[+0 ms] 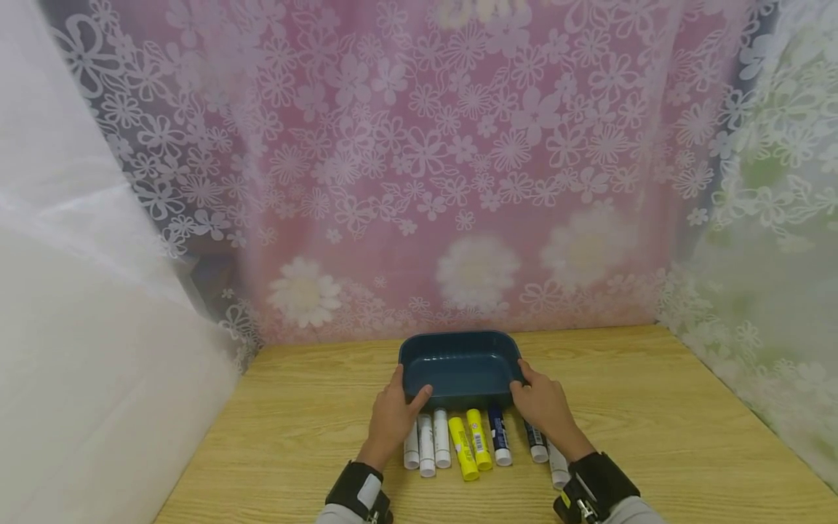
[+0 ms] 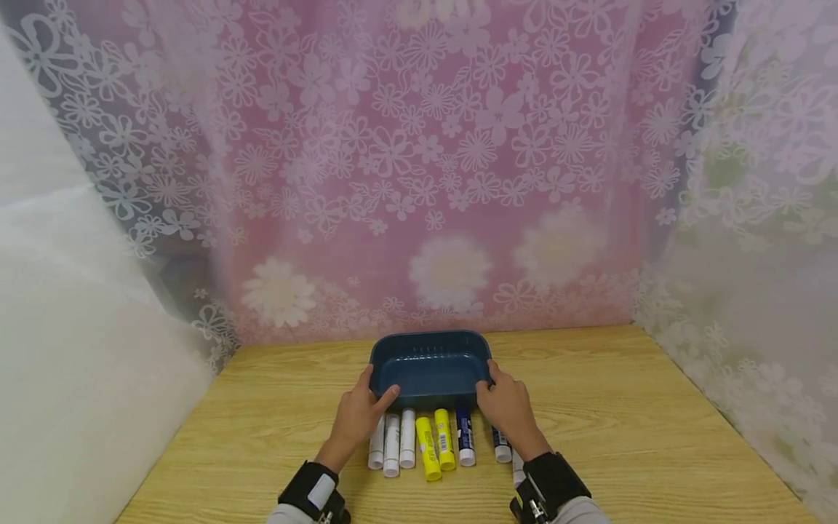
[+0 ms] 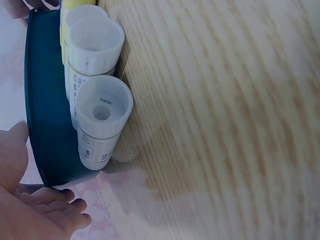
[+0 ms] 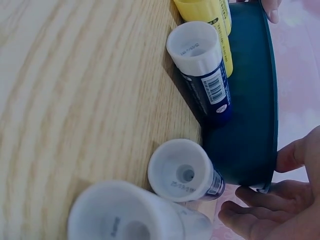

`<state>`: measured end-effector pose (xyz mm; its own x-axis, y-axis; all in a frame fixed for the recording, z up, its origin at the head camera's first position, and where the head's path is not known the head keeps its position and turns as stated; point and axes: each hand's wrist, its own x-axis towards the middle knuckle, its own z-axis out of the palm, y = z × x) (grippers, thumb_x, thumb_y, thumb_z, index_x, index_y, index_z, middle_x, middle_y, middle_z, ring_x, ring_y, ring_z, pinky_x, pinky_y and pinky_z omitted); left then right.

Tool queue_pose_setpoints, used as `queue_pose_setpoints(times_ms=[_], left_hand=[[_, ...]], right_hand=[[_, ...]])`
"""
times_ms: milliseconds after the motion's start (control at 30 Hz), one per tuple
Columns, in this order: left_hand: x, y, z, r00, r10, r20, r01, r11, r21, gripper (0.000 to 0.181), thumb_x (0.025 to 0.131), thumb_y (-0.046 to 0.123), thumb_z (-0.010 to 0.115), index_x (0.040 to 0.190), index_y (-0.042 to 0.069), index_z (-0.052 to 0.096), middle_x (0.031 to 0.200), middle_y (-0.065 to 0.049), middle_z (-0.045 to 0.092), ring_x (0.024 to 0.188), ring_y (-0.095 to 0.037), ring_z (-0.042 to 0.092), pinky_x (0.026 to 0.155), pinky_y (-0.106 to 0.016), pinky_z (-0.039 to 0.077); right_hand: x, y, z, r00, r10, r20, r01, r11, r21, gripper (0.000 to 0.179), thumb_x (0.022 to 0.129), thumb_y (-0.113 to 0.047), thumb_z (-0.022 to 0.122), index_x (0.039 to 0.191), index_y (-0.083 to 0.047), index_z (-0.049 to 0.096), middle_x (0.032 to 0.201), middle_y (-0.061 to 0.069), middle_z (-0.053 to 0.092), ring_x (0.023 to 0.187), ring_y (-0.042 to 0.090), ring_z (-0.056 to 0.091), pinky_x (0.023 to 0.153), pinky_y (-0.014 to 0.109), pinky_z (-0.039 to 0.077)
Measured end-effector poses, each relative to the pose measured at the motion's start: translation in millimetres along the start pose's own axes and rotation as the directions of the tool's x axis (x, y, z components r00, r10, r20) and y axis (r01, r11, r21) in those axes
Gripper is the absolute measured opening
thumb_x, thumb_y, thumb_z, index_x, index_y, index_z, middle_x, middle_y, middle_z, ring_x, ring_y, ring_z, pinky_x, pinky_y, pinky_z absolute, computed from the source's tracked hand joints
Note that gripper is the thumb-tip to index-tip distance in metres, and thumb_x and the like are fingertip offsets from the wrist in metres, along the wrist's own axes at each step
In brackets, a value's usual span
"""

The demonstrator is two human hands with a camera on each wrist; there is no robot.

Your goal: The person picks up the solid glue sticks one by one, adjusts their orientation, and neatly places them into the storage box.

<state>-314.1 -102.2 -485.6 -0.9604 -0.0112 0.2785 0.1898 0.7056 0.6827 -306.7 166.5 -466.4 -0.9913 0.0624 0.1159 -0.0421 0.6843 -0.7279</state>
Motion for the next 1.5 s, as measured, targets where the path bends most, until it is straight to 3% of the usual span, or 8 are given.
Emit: queue_pose_setpoints(times_ms=[300, 467, 600, 667, 733, 833, 1000, 1500], left_hand=[[9.9, 4.5, 0.4, 0.995, -0.037, -0.098, 0.038, 0.999, 0.007, 0.053, 0.105, 0.037, 0.056, 0.137, -0.005, 0.056, 0.132, -0.028, 0.064, 0.120, -0.044, 0.063, 0.099, -0.055, 0.052], [19.8, 4.6, -4.7, 0.981, 0.004, -0.192, 0.004, 0.999, 0.040, 0.026, 0.099, 0.018, 0.065, 0.114, -0.003, 0.069, 0.104, -0.021, 0.074, 0.085, -0.035, 0.072, 0.069, -0.047, 0.058], [24.8, -0.6, -6.0, 0.979, -0.039, -0.200, 0.039, 0.999, -0.006, 0.017, 0.093, 0.008, 0.070, 0.109, 0.002, 0.071, 0.078, -0.012, 0.070, 0.054, -0.016, 0.051, 0.047, -0.030, 0.039], [26.7, -3.5, -5.5, 0.979, -0.088, -0.182, 0.078, 0.995, -0.060, 0.020, 0.093, 0.008, 0.070, 0.112, 0.005, 0.070, 0.073, -0.011, 0.066, 0.051, -0.014, 0.041, 0.047, -0.028, 0.033], [27.8, -5.3, -5.3, 0.977, -0.134, -0.169, 0.114, 0.986, -0.123, 0.022, 0.093, 0.008, 0.071, 0.115, 0.005, 0.069, 0.082, -0.015, 0.069, 0.055, -0.018, 0.048, 0.050, -0.031, 0.039], [29.1, -6.4, -6.6, 0.965, -0.227, -0.134, 0.192, 0.953, -0.234, 0.030, 0.093, 0.010, 0.071, 0.122, 0.004, 0.066, 0.112, -0.023, 0.070, 0.084, -0.034, 0.066, 0.070, -0.044, 0.054], [30.8, -8.8, -12.7, 0.936, -0.351, 0.005, 0.330, 0.876, -0.351, 0.053, 0.095, 0.018, 0.069, 0.141, -0.003, 0.052, 0.140, -0.032, 0.054, 0.126, -0.049, 0.055, 0.099, -0.057, 0.051], [31.4, -12.9, -17.5, 0.920, -0.287, 0.268, 0.380, 0.822, -0.423, 0.056, 0.107, 0.025, 0.047, 0.148, -0.012, 0.041, 0.150, -0.032, 0.046, 0.137, -0.048, 0.048, 0.112, -0.057, 0.042]], right_hand=[[-0.2, 0, 1, 1.000, 0.003, 0.004, -0.003, 1.000, 0.019, 0.059, 0.102, -0.022, 0.045, 0.157, -0.002, 0.034, 0.046, -0.005, 0.034, 0.039, 0.010, 0.018, 0.038, 0.020, 0.022], [0.3, 0, 0, 1.000, 0.001, -0.003, -0.001, 1.000, 0.021, 0.059, 0.102, -0.022, 0.046, 0.156, -0.001, 0.035, 0.047, -0.005, 0.034, 0.040, 0.009, 0.019, 0.038, 0.020, 0.023], [0.6, 1, 0, 1.000, -0.002, -0.006, 0.002, 1.000, 0.023, 0.059, 0.102, -0.021, 0.046, 0.156, -0.002, 0.035, 0.047, -0.005, 0.034, 0.040, 0.009, 0.019, 0.038, 0.020, 0.022], [0.8, 2, 1, 1.000, -0.001, -0.005, 0.001, 1.000, 0.023, 0.059, 0.102, -0.021, 0.046, 0.157, -0.002, 0.035, 0.047, -0.005, 0.034, 0.040, 0.009, 0.019, 0.038, 0.020, 0.022], [0.4, 2, 1, 1.000, -0.002, -0.003, 0.002, 1.000, 0.024, 0.059, 0.102, -0.022, 0.046, 0.157, -0.002, 0.035, 0.047, -0.005, 0.034, 0.039, 0.010, 0.019, 0.038, 0.020, 0.023], [0.7, 2, 1, 1.000, -0.003, -0.001, 0.003, 1.000, 0.021, 0.059, 0.102, -0.022, 0.046, 0.156, -0.002, 0.035, 0.047, -0.005, 0.034, 0.039, 0.009, 0.019, 0.038, 0.020, 0.023], [0.9, 1, 1, 1.000, 0.006, -0.003, -0.006, 1.000, 0.016, 0.059, 0.102, -0.022, 0.046, 0.156, -0.001, 0.035, 0.047, -0.005, 0.034, 0.039, 0.009, 0.019, 0.038, 0.020, 0.022], [1.8, -1, 0, 1.000, 0.006, 0.008, -0.006, 1.000, 0.011, 0.060, 0.102, -0.021, 0.045, 0.156, 0.001, 0.033, 0.046, -0.005, 0.034, 0.039, 0.009, 0.020, 0.038, 0.020, 0.022]])
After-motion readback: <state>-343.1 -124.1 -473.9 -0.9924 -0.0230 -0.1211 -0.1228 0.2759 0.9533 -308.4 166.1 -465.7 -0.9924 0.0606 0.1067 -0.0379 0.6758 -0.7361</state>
